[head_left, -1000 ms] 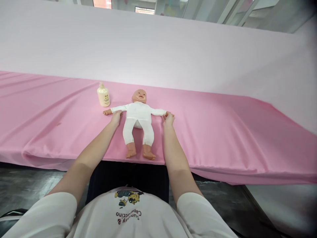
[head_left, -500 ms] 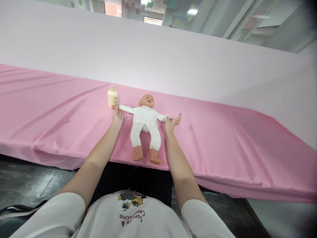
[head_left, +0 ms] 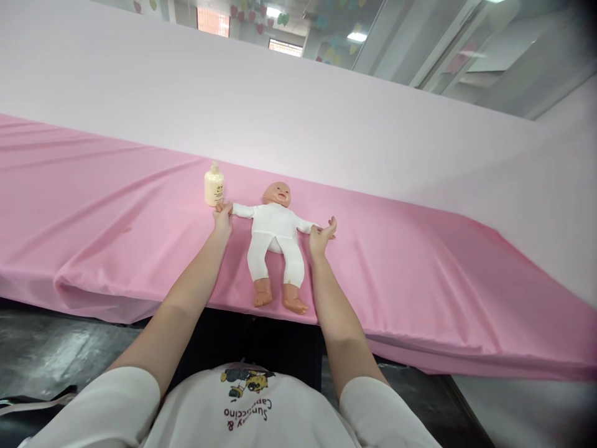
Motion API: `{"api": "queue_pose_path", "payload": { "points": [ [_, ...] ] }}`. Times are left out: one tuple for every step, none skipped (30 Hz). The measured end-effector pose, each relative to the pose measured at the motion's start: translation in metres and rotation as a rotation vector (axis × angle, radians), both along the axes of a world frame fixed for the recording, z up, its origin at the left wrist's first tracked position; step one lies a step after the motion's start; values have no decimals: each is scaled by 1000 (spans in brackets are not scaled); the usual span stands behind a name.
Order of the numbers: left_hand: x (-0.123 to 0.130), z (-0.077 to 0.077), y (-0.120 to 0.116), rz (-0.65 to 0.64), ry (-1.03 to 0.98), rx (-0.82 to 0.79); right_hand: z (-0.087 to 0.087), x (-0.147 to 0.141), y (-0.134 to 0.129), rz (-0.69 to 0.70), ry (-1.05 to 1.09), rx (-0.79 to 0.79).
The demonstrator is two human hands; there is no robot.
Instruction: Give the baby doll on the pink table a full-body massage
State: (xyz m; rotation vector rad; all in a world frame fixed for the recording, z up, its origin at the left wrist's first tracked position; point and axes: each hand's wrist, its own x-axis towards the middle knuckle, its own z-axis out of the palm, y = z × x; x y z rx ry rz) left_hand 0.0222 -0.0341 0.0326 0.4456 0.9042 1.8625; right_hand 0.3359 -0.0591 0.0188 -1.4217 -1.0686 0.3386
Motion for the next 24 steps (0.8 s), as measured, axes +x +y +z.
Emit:
{"api": "queue_pose_path", "payload": {
  "points": [
    [0,0,0,5,9,4,2,-1,-1,12,1,-3],
    [0,1,-1,9,17,11,4,-2,-3,25,3,-8],
    [0,1,-1,13,21,16,7,-4,-4,38,6,-11],
    [-1,2,-2,19,26,19,11,-6,-6,55,11,-11],
    [-1,3,-2,24,37,19,15,-9,-9,78,18,-5],
    [-2,4,-3,31,59,15,20,-13,-13,113,29,8],
    [-3,5,-4,39,96,10,26,-18,-18,158,41,25],
    [-4,6,-5,49,144,4,32,-24,-26,222,53,44],
    [-6,6,-5,60,200,-2,39,-31,-37,298,68,62],
    [-9,6,-6,72,256,-8,45,-38,-50,384,61,68],
    [-12,6,-6,89,309,-12,50,-46,-67,488,25,62],
    [-15,5,-6,111,358,-12,54,-53,-86,601,-38,42],
    [-19,4,-6,135,406,-8,56,-60,-106,715,-126,5],
    [-22,3,-6,162,451,-2,57,-67,-128,809,-219,-18],
    [-26,2,-6,183,496,7,56,-72,-149,890,-311,-53],
    [-29,0,-6,198,538,18,54,-77,-169,971,-405,-113],
    [-31,-1,-6,204,571,26,51,-80,-186,1032,-487,-178],
    [-33,-1,-6,198,593,30,47,-82,-201,1088,-575,-247],
    [-33,-1,-7,188,603,30,43,-84,-212,1108,-646,-293],
    [-34,-1,-8,175,604,25,39,-85,-220,1119,-702,-318],
    [-34,0,-9,162,602,18,35,-85,-225,1118,-741,-324],
    [-33,1,-10,151,604,9,32,-84,-228,1112,-760,-313],
    [-33,2,-11,139,616,-1,29,-84,-229,1109,-763,-296],
    [-33,2,-12,129,634,-11,27,-83,-229,1112,-751,-281]
  ]
}}
